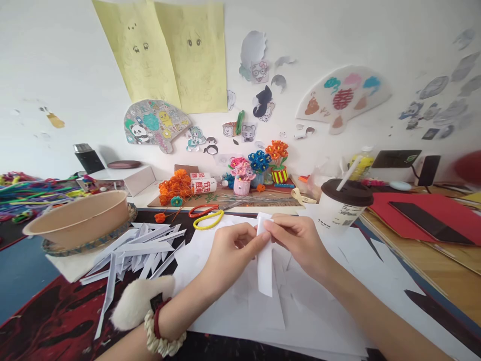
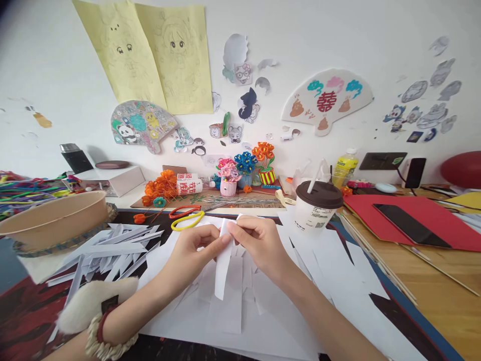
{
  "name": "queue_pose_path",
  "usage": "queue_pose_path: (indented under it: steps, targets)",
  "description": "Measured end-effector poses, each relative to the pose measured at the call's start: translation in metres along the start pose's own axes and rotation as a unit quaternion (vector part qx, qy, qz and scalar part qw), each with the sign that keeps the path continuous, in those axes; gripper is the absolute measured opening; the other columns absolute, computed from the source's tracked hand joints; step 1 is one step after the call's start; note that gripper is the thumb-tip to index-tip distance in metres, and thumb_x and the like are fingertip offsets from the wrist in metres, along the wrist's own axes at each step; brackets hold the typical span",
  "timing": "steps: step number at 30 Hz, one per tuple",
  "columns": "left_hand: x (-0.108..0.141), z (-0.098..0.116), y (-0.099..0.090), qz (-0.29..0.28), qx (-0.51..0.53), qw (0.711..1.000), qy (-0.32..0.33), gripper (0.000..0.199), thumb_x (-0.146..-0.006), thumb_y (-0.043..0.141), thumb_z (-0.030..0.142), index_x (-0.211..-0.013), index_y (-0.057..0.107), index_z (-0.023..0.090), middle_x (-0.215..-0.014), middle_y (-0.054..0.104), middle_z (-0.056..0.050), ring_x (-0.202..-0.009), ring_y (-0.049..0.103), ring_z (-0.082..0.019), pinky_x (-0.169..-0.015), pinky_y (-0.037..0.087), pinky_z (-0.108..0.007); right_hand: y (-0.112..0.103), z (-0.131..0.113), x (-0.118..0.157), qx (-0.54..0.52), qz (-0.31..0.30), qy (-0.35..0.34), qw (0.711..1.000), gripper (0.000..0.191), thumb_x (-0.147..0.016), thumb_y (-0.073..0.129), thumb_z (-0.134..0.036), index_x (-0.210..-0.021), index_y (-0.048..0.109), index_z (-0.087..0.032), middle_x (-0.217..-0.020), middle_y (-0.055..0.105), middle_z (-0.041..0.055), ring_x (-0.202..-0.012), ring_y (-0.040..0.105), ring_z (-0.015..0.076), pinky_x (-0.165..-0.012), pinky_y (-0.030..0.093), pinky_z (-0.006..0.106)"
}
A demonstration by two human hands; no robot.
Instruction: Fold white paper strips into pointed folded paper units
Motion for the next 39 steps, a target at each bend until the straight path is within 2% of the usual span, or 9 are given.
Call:
queue_pose_path:
  steps: [3,6,9,11,17,21,27,39]
  targets:
    - [-0.001,-0.002,-0.006,0.04,0.0,0.999,0.003,0.037,-0.084,0.06,0.048,-0.067,0.056,0.016,-0.059,0.054,0.001,-0.055,0.05,-0.012,-0.053,0.038,-0.023,-0.001,0.0,0.0,0.005,0.003,-0.006,1.0,0.043,-0.091,0.055,-0.034,-0.053,0.043,-0.019,-0.055,0.036,-0.0041,-0.055,0.034,0.0114,-0.05,0.024,0.028]
    - [0.0,-0.001,-0.012,0.083,-0.016,0.996,0.034,0.029,-0.085,0.061,0.045,-0.078,0.057,0.018,-0.07,0.059,0.0,-0.06,0.051,-0.012,-0.055,0.04,-0.023,0.0,-0.001,0.0,0.012,-0.015,-0.008,1.0,0.042,-0.091,0.055,-0.034,-0.053,0.043,-0.019,-0.055,0.035,-0.0043,-0.055,0.033,0.0115,-0.051,0.024,0.028]
    - [0.0,0.002,-0.01,0.067,-0.021,0.996,0.052,0.021,-0.088,0.059,0.039,-0.085,0.06,0.018,-0.08,0.063,-0.001,-0.066,0.053,-0.012,-0.058,0.041,-0.023,0.003,-0.003,0.0,0.011,-0.037,-0.016,0.999,0.042,-0.091,0.055,-0.034,-0.053,0.042,-0.019,-0.054,0.036,-0.0043,-0.055,0.034,0.0116,-0.052,0.025,0.028]
    - [0.0,0.004,-0.008,0.051,-0.012,0.997,0.057,0.021,-0.089,0.057,0.037,-0.083,0.063,0.018,-0.081,0.064,-0.002,-0.069,0.053,-0.013,-0.059,0.041,-0.023,0.004,-0.003,0.001,0.006,-0.046,-0.02,0.999,0.042,-0.091,0.055,-0.033,-0.053,0.043,-0.019,-0.053,0.038,-0.0041,-0.055,0.034,0.0115,-0.051,0.025,0.028]
    - [0.002,0.006,-0.011,0.078,0.002,0.996,0.053,0.019,-0.086,0.06,0.033,-0.076,0.062,0.017,-0.077,0.063,-0.002,-0.071,0.054,-0.015,-0.064,0.041,-0.025,0.006,-0.003,0.002,0.018,-0.054,-0.022,0.998,0.043,-0.09,0.056,-0.034,-0.052,0.041,-0.019,-0.053,0.037,-0.0039,-0.053,0.033,0.0115,-0.05,0.026,0.027]
    - [0.003,0.005,-0.012,0.097,-0.03,0.994,0.038,0.022,-0.086,0.06,0.036,-0.074,0.059,0.017,-0.069,0.056,0.0,-0.065,0.048,-0.014,-0.058,0.037,-0.025,0.005,-0.001,0.001,0.039,-0.055,-0.018,0.998,0.045,-0.09,0.055,-0.036,-0.051,0.04,-0.02,-0.053,0.036,-0.0037,-0.053,0.033,0.0116,-0.049,0.026,0.028]
    - [0.003,0.004,-0.012,0.084,-0.035,0.995,0.031,0.024,-0.087,0.059,0.036,-0.073,0.055,0.017,-0.066,0.05,0.002,-0.061,0.041,-0.012,-0.055,0.032,-0.024,0.006,-0.002,0.001,0.043,-0.071,-0.011,0.996,0.046,-0.09,0.055,-0.037,-0.05,0.042,-0.019,-0.052,0.039,-0.0036,-0.052,0.035,0.0115,-0.05,0.026,0.028]
    - [0.003,0.003,-0.011,0.075,-0.008,0.996,0.041,0.028,-0.087,0.057,0.038,-0.069,0.049,0.018,-0.063,0.046,0.003,-0.058,0.04,-0.011,-0.054,0.031,-0.023,0.007,-0.001,0.0,0.026,-0.076,0.003,0.997,0.045,-0.09,0.055,-0.037,-0.05,0.045,-0.019,-0.052,0.04,-0.0034,-0.052,0.036,0.0117,-0.05,0.026,0.028]
Point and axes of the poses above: each hand's wrist, its own x-axis away from the middle knuckle, its own y-axis out of the palm, z = x × y, the point moved 5 cm from there along -x, towards the middle knuckle
